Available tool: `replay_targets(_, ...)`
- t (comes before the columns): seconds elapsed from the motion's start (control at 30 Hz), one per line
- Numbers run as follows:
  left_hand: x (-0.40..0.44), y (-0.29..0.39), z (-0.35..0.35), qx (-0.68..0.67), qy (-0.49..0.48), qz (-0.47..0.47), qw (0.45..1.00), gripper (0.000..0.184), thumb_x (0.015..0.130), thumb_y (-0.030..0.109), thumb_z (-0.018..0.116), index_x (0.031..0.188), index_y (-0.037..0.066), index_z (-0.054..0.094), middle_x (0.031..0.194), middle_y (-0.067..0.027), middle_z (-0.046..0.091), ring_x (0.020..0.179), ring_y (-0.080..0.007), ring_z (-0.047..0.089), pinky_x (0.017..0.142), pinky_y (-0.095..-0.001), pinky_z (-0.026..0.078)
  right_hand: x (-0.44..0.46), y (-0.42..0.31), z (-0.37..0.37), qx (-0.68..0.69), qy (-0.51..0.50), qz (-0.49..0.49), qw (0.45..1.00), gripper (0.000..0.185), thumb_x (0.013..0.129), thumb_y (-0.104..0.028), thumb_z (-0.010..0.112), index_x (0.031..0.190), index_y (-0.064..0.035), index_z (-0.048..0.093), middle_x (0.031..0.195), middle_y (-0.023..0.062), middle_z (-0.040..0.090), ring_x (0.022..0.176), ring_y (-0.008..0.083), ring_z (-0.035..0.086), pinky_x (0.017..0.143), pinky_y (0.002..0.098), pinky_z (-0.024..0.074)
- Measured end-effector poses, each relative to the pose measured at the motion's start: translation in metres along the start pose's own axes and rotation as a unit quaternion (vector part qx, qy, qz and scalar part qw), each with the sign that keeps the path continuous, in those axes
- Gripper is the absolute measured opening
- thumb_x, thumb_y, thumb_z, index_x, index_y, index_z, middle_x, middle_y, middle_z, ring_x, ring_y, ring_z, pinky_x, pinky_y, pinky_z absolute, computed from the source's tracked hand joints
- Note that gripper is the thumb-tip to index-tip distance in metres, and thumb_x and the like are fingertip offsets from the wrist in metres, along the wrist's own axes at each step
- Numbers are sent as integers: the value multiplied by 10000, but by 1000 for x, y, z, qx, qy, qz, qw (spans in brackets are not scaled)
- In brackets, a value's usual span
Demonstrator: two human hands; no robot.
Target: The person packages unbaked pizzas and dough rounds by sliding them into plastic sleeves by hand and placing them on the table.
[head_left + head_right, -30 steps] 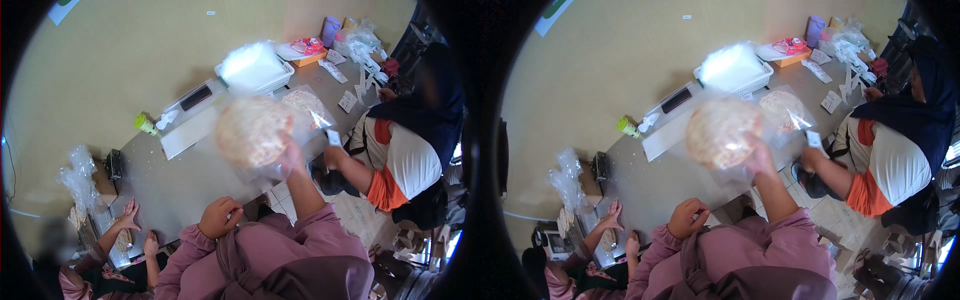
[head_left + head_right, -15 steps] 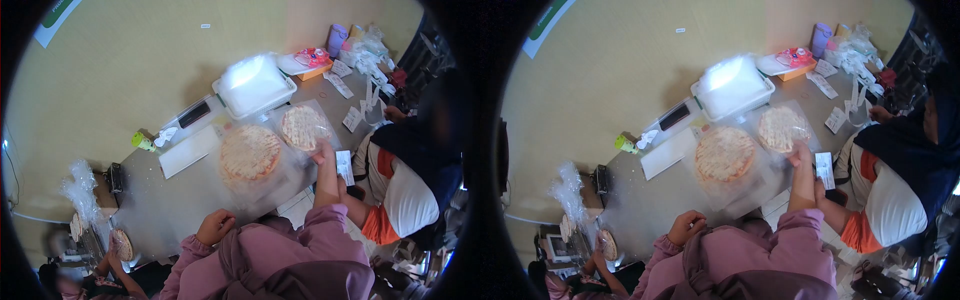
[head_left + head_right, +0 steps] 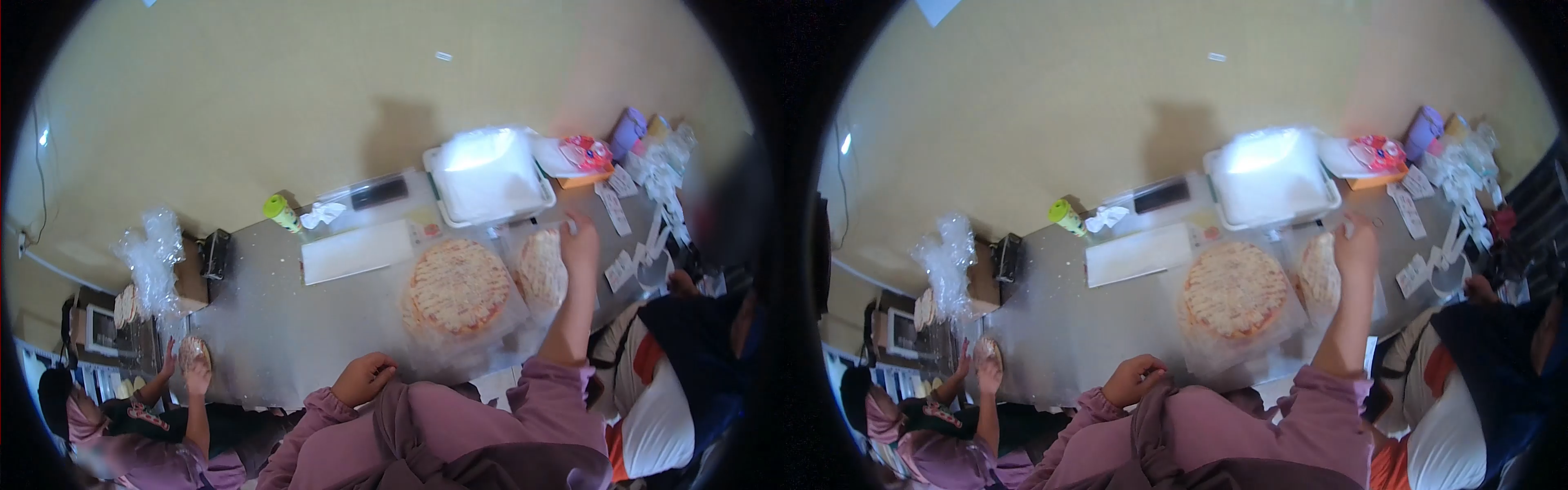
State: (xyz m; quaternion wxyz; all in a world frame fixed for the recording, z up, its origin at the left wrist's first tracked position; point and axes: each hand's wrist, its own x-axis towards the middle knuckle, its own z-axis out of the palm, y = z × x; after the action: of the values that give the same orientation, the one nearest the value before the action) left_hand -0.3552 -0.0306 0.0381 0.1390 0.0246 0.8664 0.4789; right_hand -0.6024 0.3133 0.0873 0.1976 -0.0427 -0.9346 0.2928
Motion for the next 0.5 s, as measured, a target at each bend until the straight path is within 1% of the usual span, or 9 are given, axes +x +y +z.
replay_targets(0.03,-2,-2,1,1,15,-4,1000,148,825,149,554,898,28,597,824,-113,592,735,-237,584,658,-313,460,17,-10,18,9,-4,-12,1000,295,755,-134,566,1009,11,595,1037,212,578,1009,343,534,879,391,412)
replay_targets(0.1,-7,-10,3,6,27,-5,1000,147,838,159,561,907,34,597,837,-101,598,739,-211,584,634,-307,466,43,-40,69,33,-108,-45,993,279,762,-177,585,989,-16,610,1046,203,579,979,332,551,880,365,412)
replay_targets(0.13,-11,-11,3,10,66,-19,998,147,838,159,561,907,34,597,837,-101,598,739,-211,584,634,-307,466,57,-31,106,50,-129,-114,984,298,774,-206,586,989,-1,605,1068,208,568,1009,333,535,889,375,403)
replay_targets(0.17,-13,-11,4,4,60,-24,998,160,839,171,552,909,33,592,839,-109,595,749,-227,584,647,-319,466,66,-22,144,58,-141,-123,981,364,770,-209,594,1058,12,572,1090,216,555,1039,343,514,915,378,389)
replay_targets(0.2,-18,-13,5,-2,64,-33,997,173,840,183,544,910,31,587,840,-117,593,759,-242,583,661,-332,465,71,-6,184,44,-129,-170,976,427,797,-295,576,1039,57,565,1094,241,549,1061,363,498,939,389,370)
replay_targets(0.23,-22,-22,10,-3,77,-23,997,180,836,188,537,909,30,582,841,-121,590,766,-257,579,674,-342,462,74,11,221,35,-162,-135,977,460,812,-315,563,1053,77,548,1079,253,551,1062,376,496,947,397,367)
replay_targets(0.27,-24,-31,14,-2,92,-14,996,186,832,192,529,907,28,576,841,-124,587,772,-271,574,687,-352,459,85,66,282,-67,-206,-145,965,425,839,-281,530,1037,95,546,1031,245,572,1011,376,518,914,413,385)
replay_targets(0.43,-63,-32,14,-45,215,-52,974,144,792,153,523,857,35,571,809,-133,589,765,-280,572,686,-365,445,106,53,309,-183,-224,-183,940,407,841,-268,525,1027,94,550,1016,242,576,989,367,527,898,409,392)
replay_targets(0.5,-78,-37,13,-39,207,-42,977,136,818,155,515,859,33,560,791,-122,573,726,-257,560,655,-353,439,112,35,298,-202,-210,-182,939,400,842,-263,523,1023,93,552,1010,241,577,980,364,530,891,407,395)
